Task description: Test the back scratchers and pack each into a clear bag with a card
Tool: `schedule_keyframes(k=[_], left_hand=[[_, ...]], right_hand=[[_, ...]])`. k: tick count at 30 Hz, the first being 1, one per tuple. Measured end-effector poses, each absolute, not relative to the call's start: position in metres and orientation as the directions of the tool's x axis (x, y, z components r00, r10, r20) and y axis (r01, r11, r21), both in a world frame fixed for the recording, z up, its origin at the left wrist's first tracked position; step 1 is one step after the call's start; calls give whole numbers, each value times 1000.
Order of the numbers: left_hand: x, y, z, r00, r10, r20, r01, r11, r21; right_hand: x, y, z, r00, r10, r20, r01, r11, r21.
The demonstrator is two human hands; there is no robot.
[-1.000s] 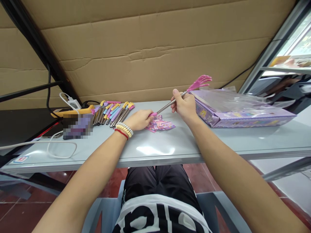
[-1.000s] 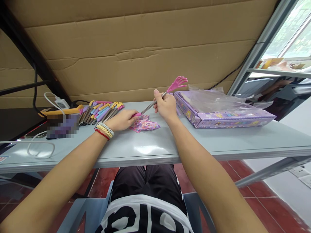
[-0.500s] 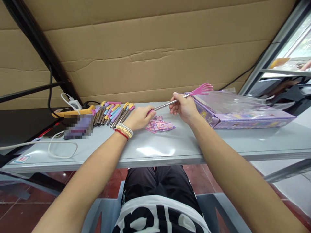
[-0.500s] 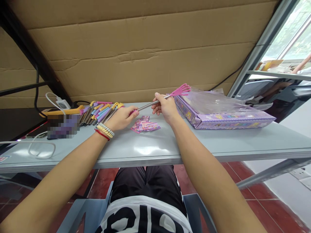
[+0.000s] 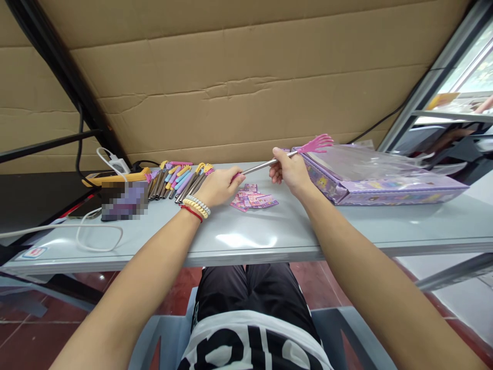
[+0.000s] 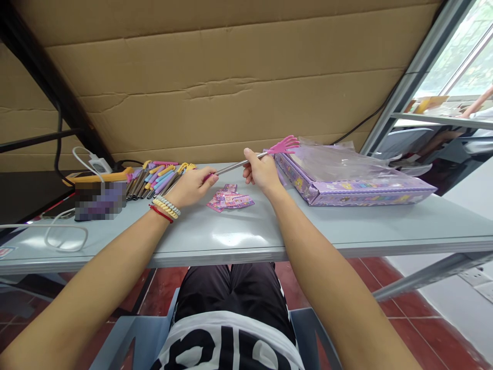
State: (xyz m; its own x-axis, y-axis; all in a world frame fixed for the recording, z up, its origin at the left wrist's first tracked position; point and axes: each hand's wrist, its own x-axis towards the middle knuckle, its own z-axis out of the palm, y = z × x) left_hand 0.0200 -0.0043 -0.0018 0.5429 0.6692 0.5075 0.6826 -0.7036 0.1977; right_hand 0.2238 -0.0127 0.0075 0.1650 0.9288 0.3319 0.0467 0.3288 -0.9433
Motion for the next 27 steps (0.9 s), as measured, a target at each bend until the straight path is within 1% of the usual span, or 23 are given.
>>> schedule_keyframes(k=[6, 15, 19, 24, 27], left_hand=[[20, -7, 1, 548, 695, 464, 699, -686, 202], [19, -6, 1, 570, 687, 450, 698, -694, 176], [17, -4, 2, 560, 695, 451, 704, -686, 183], [10, 2, 3, 547, 700, 459, 690, -688, 227], [5, 5, 3, 528, 712, 462, 693, -676, 250]], right_hand=[[224, -12, 7, 170, 933, 316, 17, 318, -948], [224, -10, 5, 139, 936, 322, 67, 316, -946], [224, -10, 5, 133, 945, 298, 75, 290, -954], [224, -11, 8, 131, 955, 268, -15, 272, -962], [229, -9, 11, 207, 941, 266, -131, 296, -946]])
